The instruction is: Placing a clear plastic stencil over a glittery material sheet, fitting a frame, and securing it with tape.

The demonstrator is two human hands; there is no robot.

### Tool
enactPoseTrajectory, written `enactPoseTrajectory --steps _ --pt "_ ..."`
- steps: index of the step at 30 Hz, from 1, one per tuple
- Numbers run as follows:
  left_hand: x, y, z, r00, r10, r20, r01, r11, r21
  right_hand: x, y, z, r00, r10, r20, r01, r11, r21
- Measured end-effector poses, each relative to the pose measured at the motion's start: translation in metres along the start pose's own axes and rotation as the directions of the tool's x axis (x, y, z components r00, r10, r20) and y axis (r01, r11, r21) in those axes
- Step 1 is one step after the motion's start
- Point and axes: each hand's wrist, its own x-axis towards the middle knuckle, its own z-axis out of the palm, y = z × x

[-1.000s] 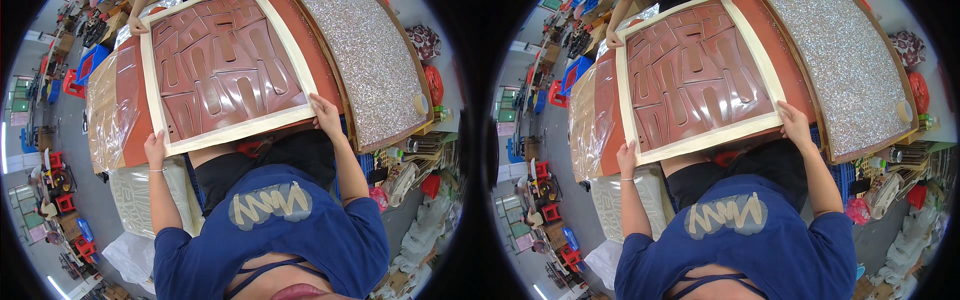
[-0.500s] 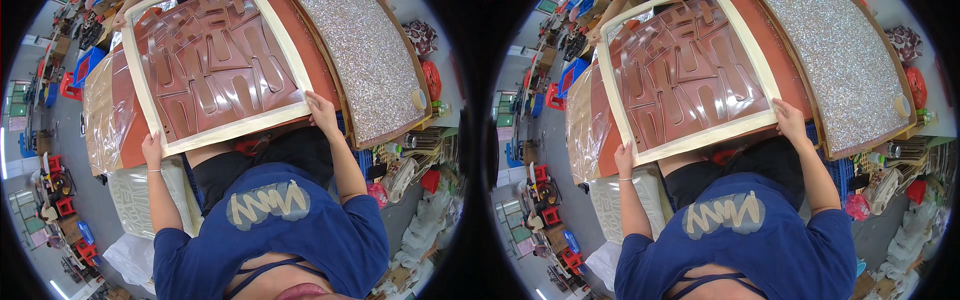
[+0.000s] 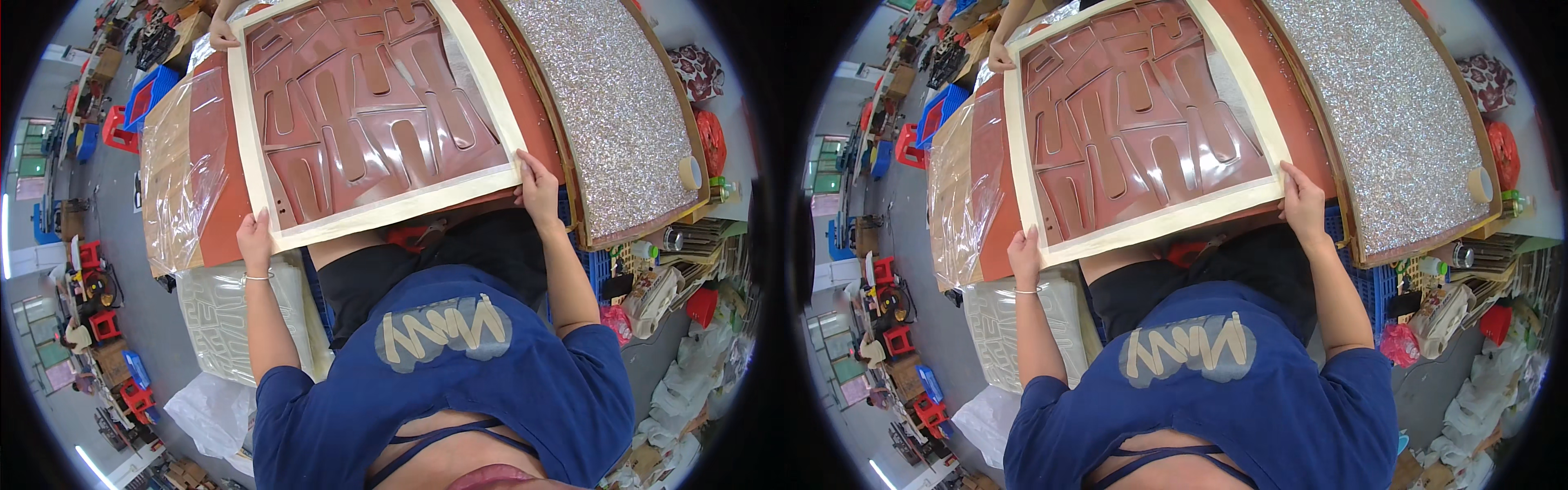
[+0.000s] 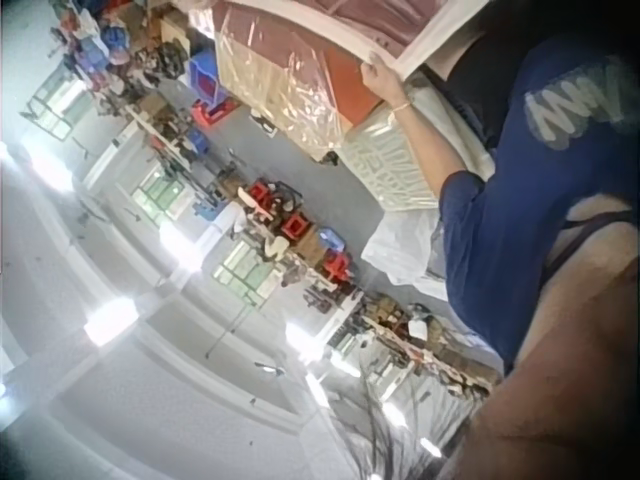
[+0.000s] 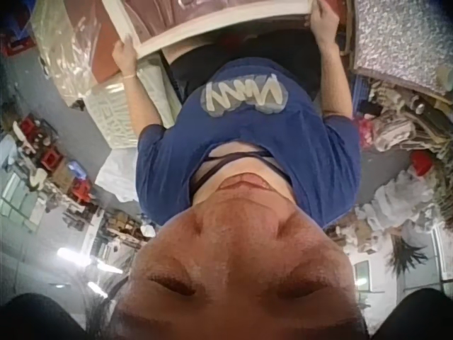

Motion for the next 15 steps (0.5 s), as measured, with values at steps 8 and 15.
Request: enactPoseTrajectory --steps 8,15 --pt "0.004 -0.011 0.003 0.995 -0.086 -0.048 0.080 0.989 -0.121 -0.003 -0.001 -0.002 1.000 -0.018 0.017 0.018 1.000 -0.024" --pt "0.007 -0.013 0.000 0.991 -0.131 -0.016 0.130 0.990 -0.058 0.006 0.006 -0.003 0.994 -0.076 0.085 0.094 0.966 -0.243"
